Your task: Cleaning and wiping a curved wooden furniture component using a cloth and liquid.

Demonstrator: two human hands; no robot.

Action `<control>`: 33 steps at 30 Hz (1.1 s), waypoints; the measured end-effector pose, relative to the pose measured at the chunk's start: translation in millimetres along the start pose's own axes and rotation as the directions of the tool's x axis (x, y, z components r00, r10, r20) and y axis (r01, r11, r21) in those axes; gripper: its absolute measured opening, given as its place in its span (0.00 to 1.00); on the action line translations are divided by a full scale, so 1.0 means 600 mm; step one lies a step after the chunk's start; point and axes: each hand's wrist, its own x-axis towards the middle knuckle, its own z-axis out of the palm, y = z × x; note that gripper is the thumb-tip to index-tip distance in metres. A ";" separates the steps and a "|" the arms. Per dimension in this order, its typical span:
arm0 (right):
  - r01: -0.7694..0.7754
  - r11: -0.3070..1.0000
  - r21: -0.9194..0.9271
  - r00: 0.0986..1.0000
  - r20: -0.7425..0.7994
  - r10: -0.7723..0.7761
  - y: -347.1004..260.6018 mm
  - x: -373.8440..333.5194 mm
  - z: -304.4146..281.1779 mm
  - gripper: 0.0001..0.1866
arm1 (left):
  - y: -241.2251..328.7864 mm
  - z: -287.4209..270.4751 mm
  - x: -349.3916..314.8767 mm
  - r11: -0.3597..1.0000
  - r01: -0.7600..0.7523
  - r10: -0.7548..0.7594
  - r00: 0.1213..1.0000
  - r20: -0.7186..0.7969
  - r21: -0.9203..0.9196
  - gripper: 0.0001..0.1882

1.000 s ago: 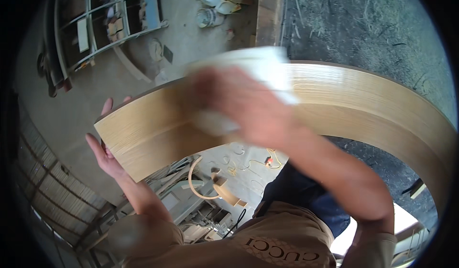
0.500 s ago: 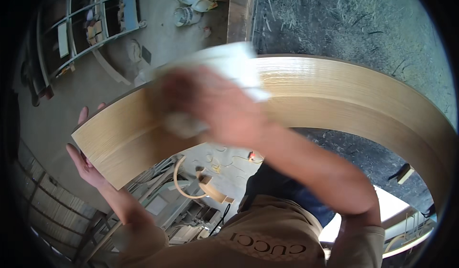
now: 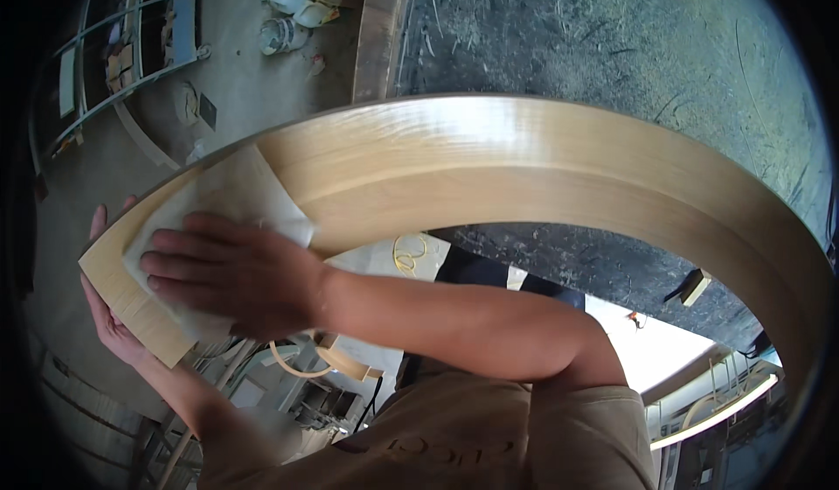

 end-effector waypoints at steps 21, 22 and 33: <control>-0.211 0.844 -0.493 0.679 0.548 0.489 0.013 -0.290 -0.222 0.53 | 0.006 -0.010 -0.003 0.981 0.163 -0.176 0.975 -0.139 -0.103 0.38; -0.222 0.783 -0.581 0.640 0.519 0.566 0.001 -0.335 -0.278 0.53 | 0.004 -0.024 0.000 0.981 0.163 -0.172 0.982 -0.078 -0.110 0.38; 0.018 0.926 -0.378 0.946 0.305 0.106 0.002 -0.172 -0.024 0.47 | -0.033 -0.059 0.016 0.888 0.303 -0.214 0.938 0.274 -0.346 0.37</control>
